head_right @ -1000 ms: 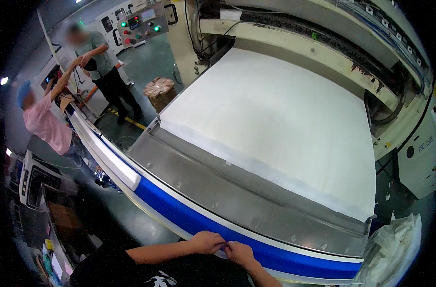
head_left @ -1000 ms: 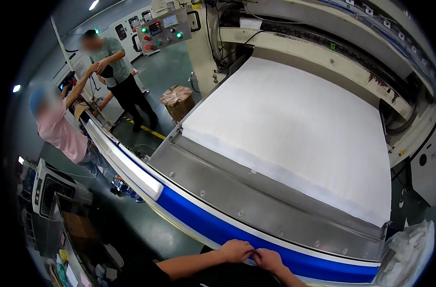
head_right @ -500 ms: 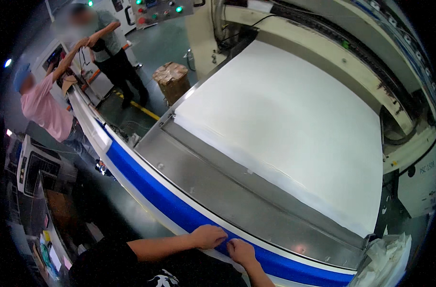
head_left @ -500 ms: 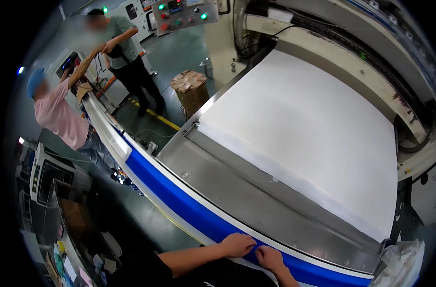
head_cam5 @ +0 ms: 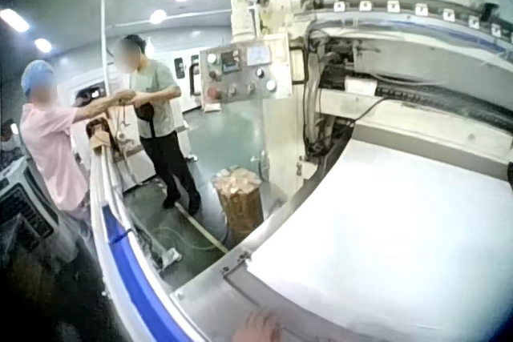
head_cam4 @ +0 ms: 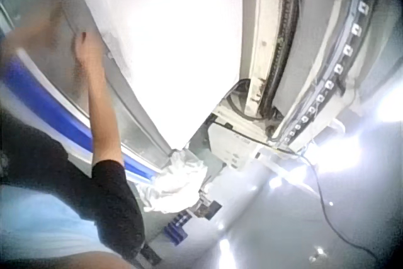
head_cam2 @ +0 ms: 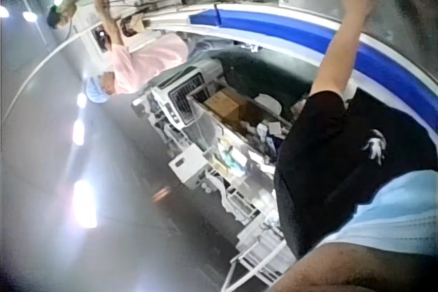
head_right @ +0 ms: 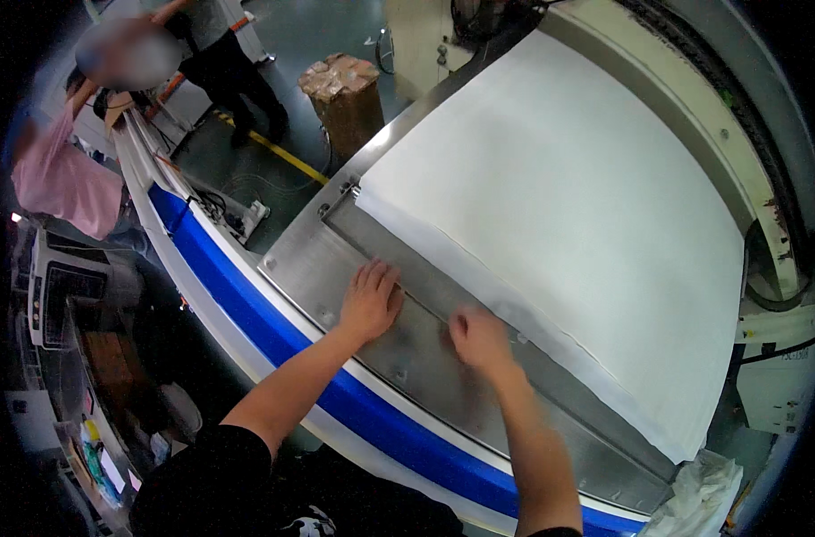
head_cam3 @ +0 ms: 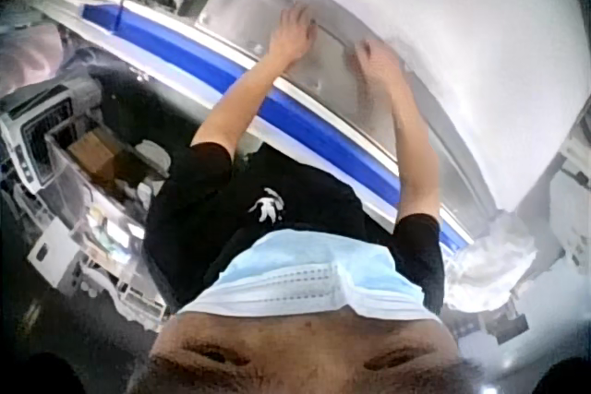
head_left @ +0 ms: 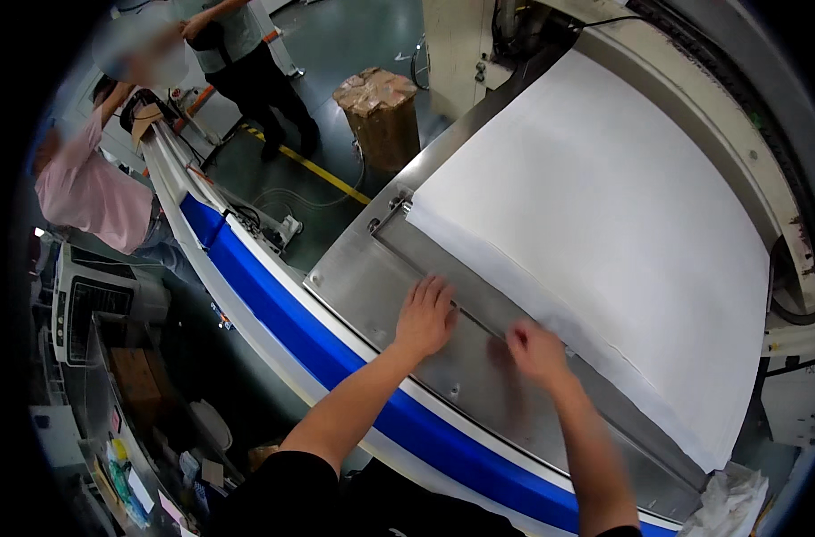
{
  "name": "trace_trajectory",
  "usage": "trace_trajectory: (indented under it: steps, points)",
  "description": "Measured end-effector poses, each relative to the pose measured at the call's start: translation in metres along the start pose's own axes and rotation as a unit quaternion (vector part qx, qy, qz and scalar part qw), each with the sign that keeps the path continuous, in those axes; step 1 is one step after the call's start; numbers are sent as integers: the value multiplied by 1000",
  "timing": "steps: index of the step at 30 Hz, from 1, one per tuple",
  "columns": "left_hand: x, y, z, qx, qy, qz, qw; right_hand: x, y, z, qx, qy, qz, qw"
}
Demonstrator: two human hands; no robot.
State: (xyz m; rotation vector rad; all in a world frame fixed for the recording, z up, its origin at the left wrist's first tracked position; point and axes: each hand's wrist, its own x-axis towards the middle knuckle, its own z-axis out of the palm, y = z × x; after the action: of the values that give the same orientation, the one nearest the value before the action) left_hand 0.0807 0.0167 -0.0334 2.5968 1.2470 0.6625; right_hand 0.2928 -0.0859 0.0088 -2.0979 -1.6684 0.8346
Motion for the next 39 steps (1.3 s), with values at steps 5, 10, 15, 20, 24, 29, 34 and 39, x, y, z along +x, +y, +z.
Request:
trace_trajectory:
  steps: [5, 10, 15, 20, 24, 29, 34, 39]
  points:
    - [0, -30, 21, -21, 5, -13, 1000, 125, -40, -14, 70, 54, -52, 995]
    - [7, -26, 19, -34, -21, -22, 999, 215, -50, -7, 83, 74, -90, 990]
    - [8, -29, 20, -24, -31, -26, 999, 249, -60, -4, 38, 63, -97, 993]
    - [8, -29, 24, -39, -40, -29, 998, 252, -59, -2, 17, 65, -65, 996]
    - [15, -31, 21, -67, -9, -40, 997, 249, -63, -2, -4, 75, -37, 997]
    - [73, -56, 15, -24, 75, -31, 996, 248, -61, -2, -21, 92, -23, 995]
    - [127, -86, 23, 48, 114, 26, 992, 251, -58, -1, -26, 107, -21, 994]
    - [129, -96, 29, 63, 101, 43, 992, 252, -56, 1, -29, 112, -28, 993]
